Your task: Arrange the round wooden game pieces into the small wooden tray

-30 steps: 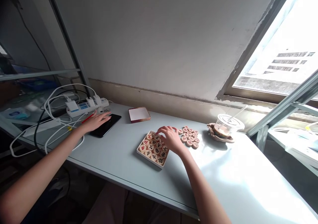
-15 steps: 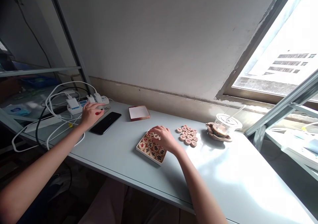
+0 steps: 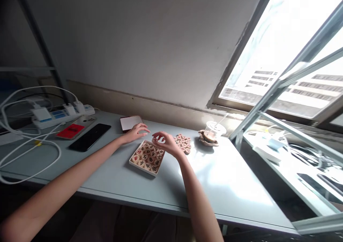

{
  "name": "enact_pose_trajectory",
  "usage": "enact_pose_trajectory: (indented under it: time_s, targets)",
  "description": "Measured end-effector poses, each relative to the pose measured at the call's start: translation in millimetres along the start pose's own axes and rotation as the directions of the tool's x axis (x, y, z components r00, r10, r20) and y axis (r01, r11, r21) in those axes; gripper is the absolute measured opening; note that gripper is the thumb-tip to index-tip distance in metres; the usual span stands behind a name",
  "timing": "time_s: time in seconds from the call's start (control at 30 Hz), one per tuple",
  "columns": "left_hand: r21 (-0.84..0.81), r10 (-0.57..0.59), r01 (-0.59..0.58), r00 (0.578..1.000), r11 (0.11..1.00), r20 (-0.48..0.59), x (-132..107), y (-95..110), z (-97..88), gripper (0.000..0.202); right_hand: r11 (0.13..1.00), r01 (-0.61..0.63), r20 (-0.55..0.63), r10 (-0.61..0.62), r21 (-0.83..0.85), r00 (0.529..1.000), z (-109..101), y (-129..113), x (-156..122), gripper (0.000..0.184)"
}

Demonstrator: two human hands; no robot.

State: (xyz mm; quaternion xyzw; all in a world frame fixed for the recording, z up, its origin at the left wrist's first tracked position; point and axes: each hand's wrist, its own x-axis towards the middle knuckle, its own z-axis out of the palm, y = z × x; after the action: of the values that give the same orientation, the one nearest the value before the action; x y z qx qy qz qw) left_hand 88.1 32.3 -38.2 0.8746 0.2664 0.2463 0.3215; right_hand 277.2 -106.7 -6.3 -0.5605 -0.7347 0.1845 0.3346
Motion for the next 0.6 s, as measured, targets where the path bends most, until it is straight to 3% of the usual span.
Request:
enact_pose_trajectory:
  time_s: [0.1, 0.17, 0.27, 0.33, 0.4, 0.47, 0.53, 0.6]
  targets:
    - [-0.064, -0.026, 0.032, 0.995, 0.997, 0.092, -1, -7, 10.8, 0.032, 0.977, -0.211, 0.000, 0.211, -0.042, 0.977, -26, 19, -10, 0.032]
    - [-0.105, -0.018, 0.033, 0.990, 0.994, 0.139, -7, -13, 12.1, 0.034, 0.935, -0.284, 0.027, 0.296, -0.211, 0.955, -35, 32, -15, 0.023]
    - [-0.101, -0.012, 0.024, 0.993, 0.995, 0.119, -11, -19, 9.7, 0.031, 0.811, -0.254, -0.052, 0.267, -0.527, 0.962, -37, 45, -18, 0.012]
    - [-0.076, 0.009, -0.002, 0.996, 0.997, 0.092, -10, -20, 6.7, 0.026, 0.758, -0.234, -0.103, 0.217, -0.609, 0.971, -35, 44, -16, 0.015]
    - [-0.074, 0.034, -0.028, 0.996, 0.997, 0.084, -9, -21, 3.4, 0.021, 0.810, -0.180, -0.080, 0.164, -0.558, 0.983, -29, 33, -11, 0.020]
    - [-0.087, 0.051, -0.044, 0.996, 0.995, 0.075, -9, -20, 0.6, 0.018, 0.915, -0.043, 0.033, 0.062, -0.401, 0.998, -17, 14, -5, 0.025]
    - [-0.091, 0.050, -0.045, 0.997, 0.995, 0.060, -10, -18, -1.2, 0.017, 0.970, 0.114, 0.173, -0.076, -0.217, 0.982, 1, -6, 0, 0.029]
    - [-0.079, 0.031, -0.027, 0.998, 0.997, 0.055, -13, -15, -1.6, 0.019, 0.970, 0.214, 0.257, -0.180, -0.112, 0.950, 24, -24, 3, 0.030]
